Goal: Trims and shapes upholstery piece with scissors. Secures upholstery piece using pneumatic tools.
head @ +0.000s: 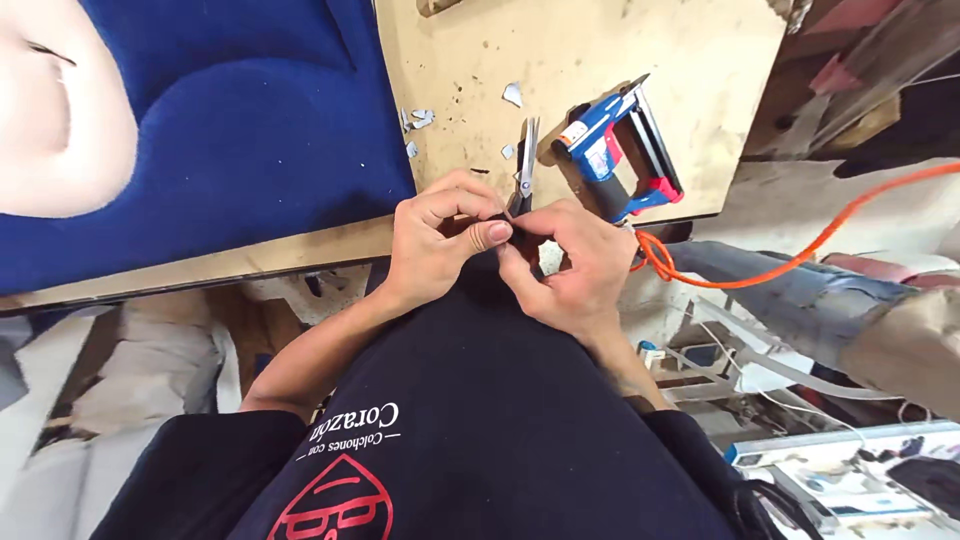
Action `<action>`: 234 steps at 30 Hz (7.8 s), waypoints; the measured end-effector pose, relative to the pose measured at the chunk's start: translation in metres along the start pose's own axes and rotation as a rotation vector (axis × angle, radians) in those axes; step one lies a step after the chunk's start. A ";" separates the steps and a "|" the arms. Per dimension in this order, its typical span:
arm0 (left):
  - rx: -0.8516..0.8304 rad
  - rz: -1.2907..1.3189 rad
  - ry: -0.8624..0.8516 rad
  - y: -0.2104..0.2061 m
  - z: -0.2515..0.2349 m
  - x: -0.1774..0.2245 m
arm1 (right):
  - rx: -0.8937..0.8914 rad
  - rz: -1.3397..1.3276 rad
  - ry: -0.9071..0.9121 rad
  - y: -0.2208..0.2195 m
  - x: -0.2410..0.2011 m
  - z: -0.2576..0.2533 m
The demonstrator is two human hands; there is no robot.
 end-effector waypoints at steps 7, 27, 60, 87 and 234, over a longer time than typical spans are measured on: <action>-0.063 0.039 0.088 -0.002 0.000 0.004 | 0.032 0.005 0.015 -0.006 0.000 0.004; -0.129 -0.061 0.021 0.008 0.010 0.018 | 0.034 0.048 0.204 -0.004 -0.012 0.003; -0.052 0.179 0.452 0.013 0.019 -0.002 | -0.049 0.168 0.119 -0.028 0.004 0.011; -0.077 -0.243 -0.078 0.007 0.000 -0.003 | -0.087 0.081 0.278 -0.024 0.017 0.024; -0.476 -1.056 -0.081 0.029 -0.139 -0.122 | -0.051 0.712 -0.388 0.016 0.148 0.000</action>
Point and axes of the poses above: each hand's wrist, its own z-axis away from the middle knuckle, its own y-axis out of the back of the hand, x = y × z, the point moved 4 cm from there along -z, towards the middle knuckle, and after that the axes turned 13 degrees about x, right-handed, at the moved point
